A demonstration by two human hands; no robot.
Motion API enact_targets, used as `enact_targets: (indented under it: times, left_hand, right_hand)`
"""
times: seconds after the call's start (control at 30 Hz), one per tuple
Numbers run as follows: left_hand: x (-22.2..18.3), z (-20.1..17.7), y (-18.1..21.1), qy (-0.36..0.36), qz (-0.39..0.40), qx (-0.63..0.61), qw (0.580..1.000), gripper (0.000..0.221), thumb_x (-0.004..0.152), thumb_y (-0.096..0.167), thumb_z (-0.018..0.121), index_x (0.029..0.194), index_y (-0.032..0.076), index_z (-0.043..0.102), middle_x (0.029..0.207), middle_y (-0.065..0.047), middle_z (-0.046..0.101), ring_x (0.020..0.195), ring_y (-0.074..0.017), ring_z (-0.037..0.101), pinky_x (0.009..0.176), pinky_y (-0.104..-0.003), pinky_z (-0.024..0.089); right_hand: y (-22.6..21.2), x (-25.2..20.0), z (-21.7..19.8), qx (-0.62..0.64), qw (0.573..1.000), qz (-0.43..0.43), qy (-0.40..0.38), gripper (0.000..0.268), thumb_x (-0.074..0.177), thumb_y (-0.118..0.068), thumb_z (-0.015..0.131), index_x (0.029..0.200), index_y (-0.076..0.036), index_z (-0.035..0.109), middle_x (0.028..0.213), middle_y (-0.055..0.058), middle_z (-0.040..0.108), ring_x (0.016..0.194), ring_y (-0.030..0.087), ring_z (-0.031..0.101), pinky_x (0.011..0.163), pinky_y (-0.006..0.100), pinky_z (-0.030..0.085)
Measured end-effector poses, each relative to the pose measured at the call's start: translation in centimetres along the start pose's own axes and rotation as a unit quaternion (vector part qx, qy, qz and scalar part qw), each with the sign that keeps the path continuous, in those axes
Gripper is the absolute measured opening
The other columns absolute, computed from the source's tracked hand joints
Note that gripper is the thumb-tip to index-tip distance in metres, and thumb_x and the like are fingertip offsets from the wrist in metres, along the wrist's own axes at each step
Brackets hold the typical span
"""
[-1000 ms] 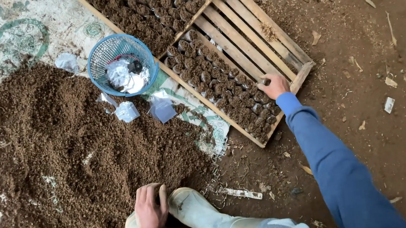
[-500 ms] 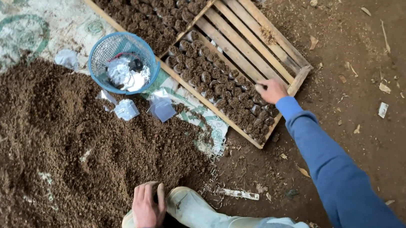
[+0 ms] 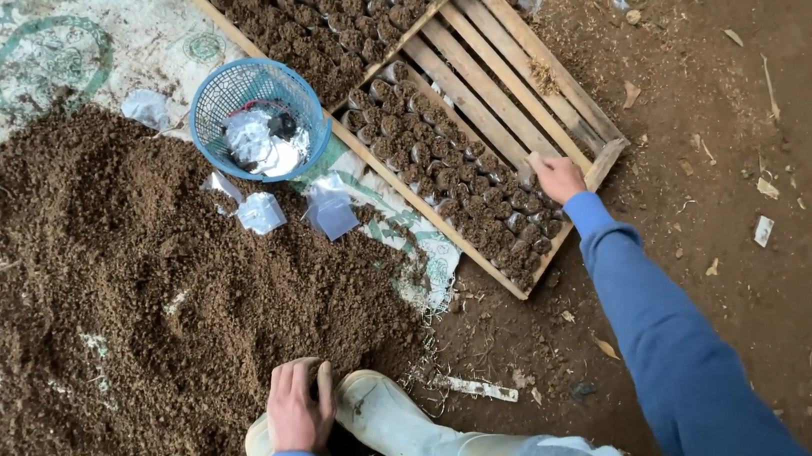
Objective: Filling small plastic bags with soil substrate and arranging them in a wooden crate for agricultural use.
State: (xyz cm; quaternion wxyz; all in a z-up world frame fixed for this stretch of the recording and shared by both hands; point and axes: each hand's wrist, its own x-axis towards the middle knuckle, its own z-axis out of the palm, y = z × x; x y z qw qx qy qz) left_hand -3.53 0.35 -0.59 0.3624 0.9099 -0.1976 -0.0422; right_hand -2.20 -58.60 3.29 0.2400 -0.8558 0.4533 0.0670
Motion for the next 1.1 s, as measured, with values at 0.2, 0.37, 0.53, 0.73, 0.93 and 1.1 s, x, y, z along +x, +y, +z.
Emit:
enact_targets:
  times: [0.2, 0.37, 0.53, 0.73, 0.93, 1.1]
  left_hand:
    - [-0.2, 0.3, -0.3, 0.000, -0.008, -0.007, 1.000, 0.022, 0.095, 0.027, 0.063, 0.097, 0.006, 0.070, 0.098, -0.009, 0.071, 0.087, -0.0195, 0.064, 0.078, -0.031, 0.057]
    - [0.8, -2.0, 2.2, 0.049, -0.013, -0.068, 0.996, 0.016, 0.091, 0.018, 0.067, 0.099, 0.004, 0.069, 0.098, -0.010, 0.070, 0.089, -0.0254, 0.063, 0.080, -0.034, 0.054]
    - [0.7, -1.9, 1.6, 0.116, -0.045, -0.119, 0.985, 0.015, 0.089, 0.017, 0.072, 0.098, 0.005, 0.070, 0.098, -0.010, 0.071, 0.088, -0.0260, 0.066, 0.081, -0.034, 0.054]
    - [0.3, -0.7, -0.1, 0.149, -0.064, -0.127, 0.979, 0.015, 0.093, 0.028, 0.073, 0.096, 0.013, 0.074, 0.083, -0.008, 0.072, 0.080, -0.0317, 0.071, 0.073, -0.044, 0.058]
    - [0.3, -1.4, -1.0, 0.144, -0.142, -0.135, 0.970, 0.023, 0.089, 0.039, 0.076, 0.098, 0.018, 0.074, 0.081, -0.011, 0.073, 0.082, -0.0357, 0.073, 0.074, -0.047, 0.059]
    - [0.1, -0.4, -1.9, 0.129, -0.192, -0.200, 0.952, 0.024, 0.086, 0.039, 0.079, 0.099, 0.019, 0.074, 0.079, -0.009, 0.076, 0.079, -0.0328, 0.075, 0.070, -0.043, 0.060]
  right_hand:
    - [1.5, 0.7, 0.5, -0.024, 0.999, -0.018, -0.024, 0.055, 0.109, -0.052, 0.047, 0.129, -0.008, 0.074, 0.112, 0.018, 0.075, 0.097, 0.037, 0.066, 0.090, 0.047, 0.054]
    - [5.4, 2.7, 4.4, -0.035, 0.966, -0.204, 0.157, 0.037, 0.108, -0.032, 0.060, 0.111, 0.001, 0.076, 0.102, 0.022, 0.074, 0.087, 0.042, 0.066, 0.081, 0.050, 0.053]
    - [-7.9, -10.4, 6.0, 0.071, 0.859, -0.402, 0.308, 0.013, 0.100, 0.000, 0.067, 0.111, 0.007, 0.073, 0.109, 0.020, 0.069, 0.097, 0.037, 0.063, 0.092, 0.046, 0.053]
    - [-17.0, -14.8, 17.5, 0.176, 0.892, -0.401, 0.111, 0.013, 0.102, -0.018, 0.078, 0.107, -0.006, 0.078, 0.102, 0.009, 0.075, 0.100, 0.033, 0.074, 0.094, 0.049, 0.060]
    - [-18.2, -7.9, 29.1, 0.093, 0.979, -0.170, -0.070, 0.062, 0.092, -0.048, 0.084, 0.130, -0.004, 0.064, 0.128, 0.017, 0.065, 0.126, 0.037, 0.064, 0.108, 0.055, 0.054]
    - [-15.9, -4.6, 30.6, 0.104, 0.991, -0.084, -0.016, 0.028, 0.082, -0.035, 0.088, 0.109, -0.035, 0.080, 0.101, -0.009, 0.081, 0.107, 0.016, 0.075, 0.096, 0.034, 0.061]
